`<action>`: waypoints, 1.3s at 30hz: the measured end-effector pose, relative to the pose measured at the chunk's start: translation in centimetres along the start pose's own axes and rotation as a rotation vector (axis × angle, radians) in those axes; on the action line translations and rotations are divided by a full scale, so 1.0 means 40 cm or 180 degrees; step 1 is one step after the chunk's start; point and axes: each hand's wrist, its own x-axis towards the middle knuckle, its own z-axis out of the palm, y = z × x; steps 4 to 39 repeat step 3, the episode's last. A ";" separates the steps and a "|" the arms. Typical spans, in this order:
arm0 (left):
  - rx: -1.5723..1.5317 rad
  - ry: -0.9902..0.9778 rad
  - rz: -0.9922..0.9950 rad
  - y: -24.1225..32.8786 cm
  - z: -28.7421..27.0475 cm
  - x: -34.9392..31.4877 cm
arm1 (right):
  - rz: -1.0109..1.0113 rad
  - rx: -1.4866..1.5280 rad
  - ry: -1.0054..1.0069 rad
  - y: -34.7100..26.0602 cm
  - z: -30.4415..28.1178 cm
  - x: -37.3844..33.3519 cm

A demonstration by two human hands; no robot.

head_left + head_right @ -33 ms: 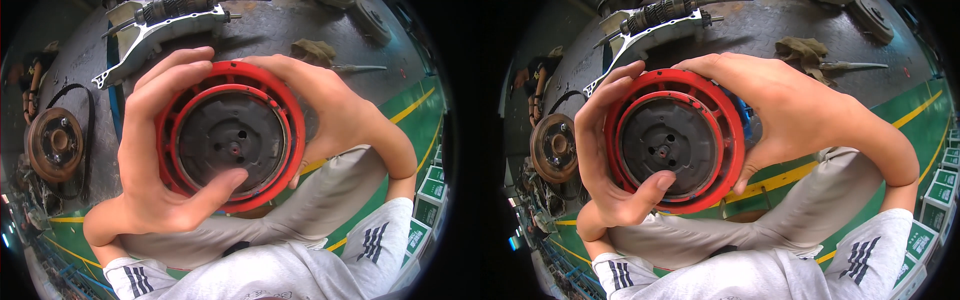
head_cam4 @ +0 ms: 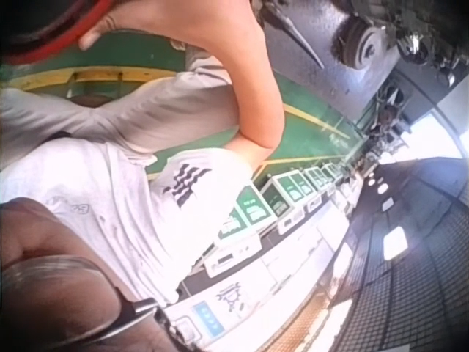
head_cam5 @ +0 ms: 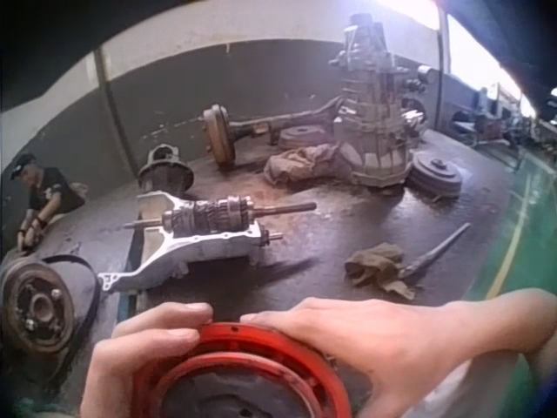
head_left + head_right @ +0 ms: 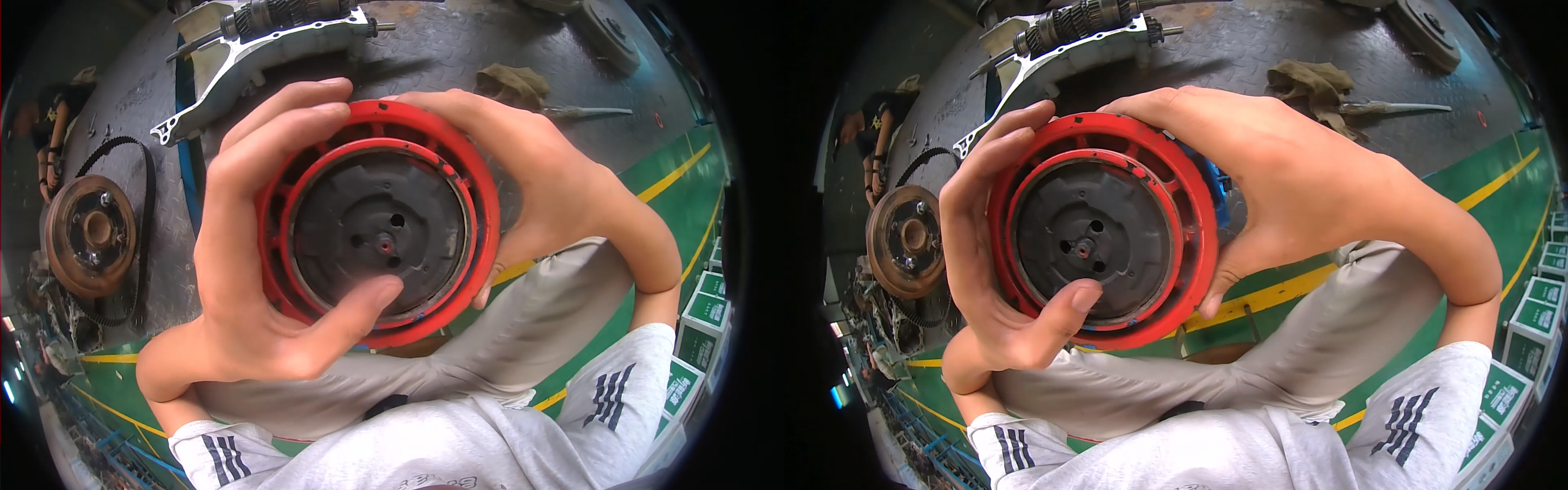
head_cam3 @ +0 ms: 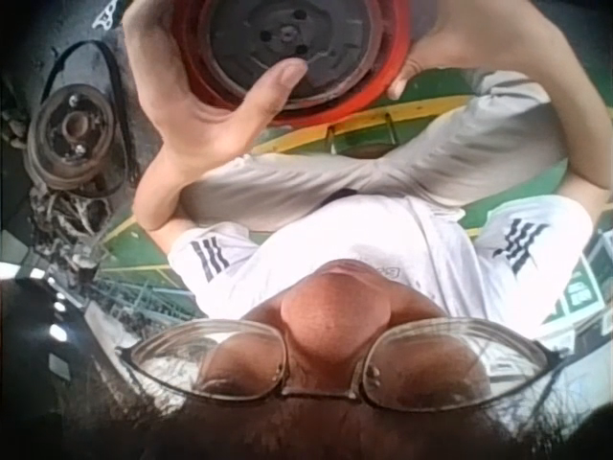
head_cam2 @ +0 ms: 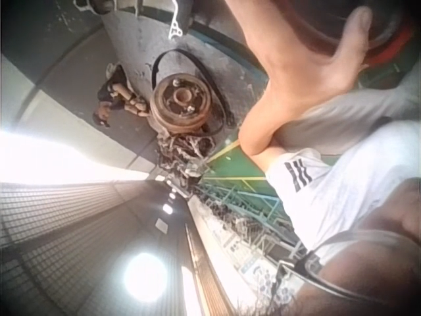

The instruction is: The person fits a gear assembly into a metal housing and then handles a blue compressor unit, touching its ports and a small electrical connector by hand.

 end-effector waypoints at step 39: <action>0.0020 -0.0060 0.0093 -0.011 -0.008 -0.005 | 0.0051 0.0042 -0.0038 0.000 -0.003 0.002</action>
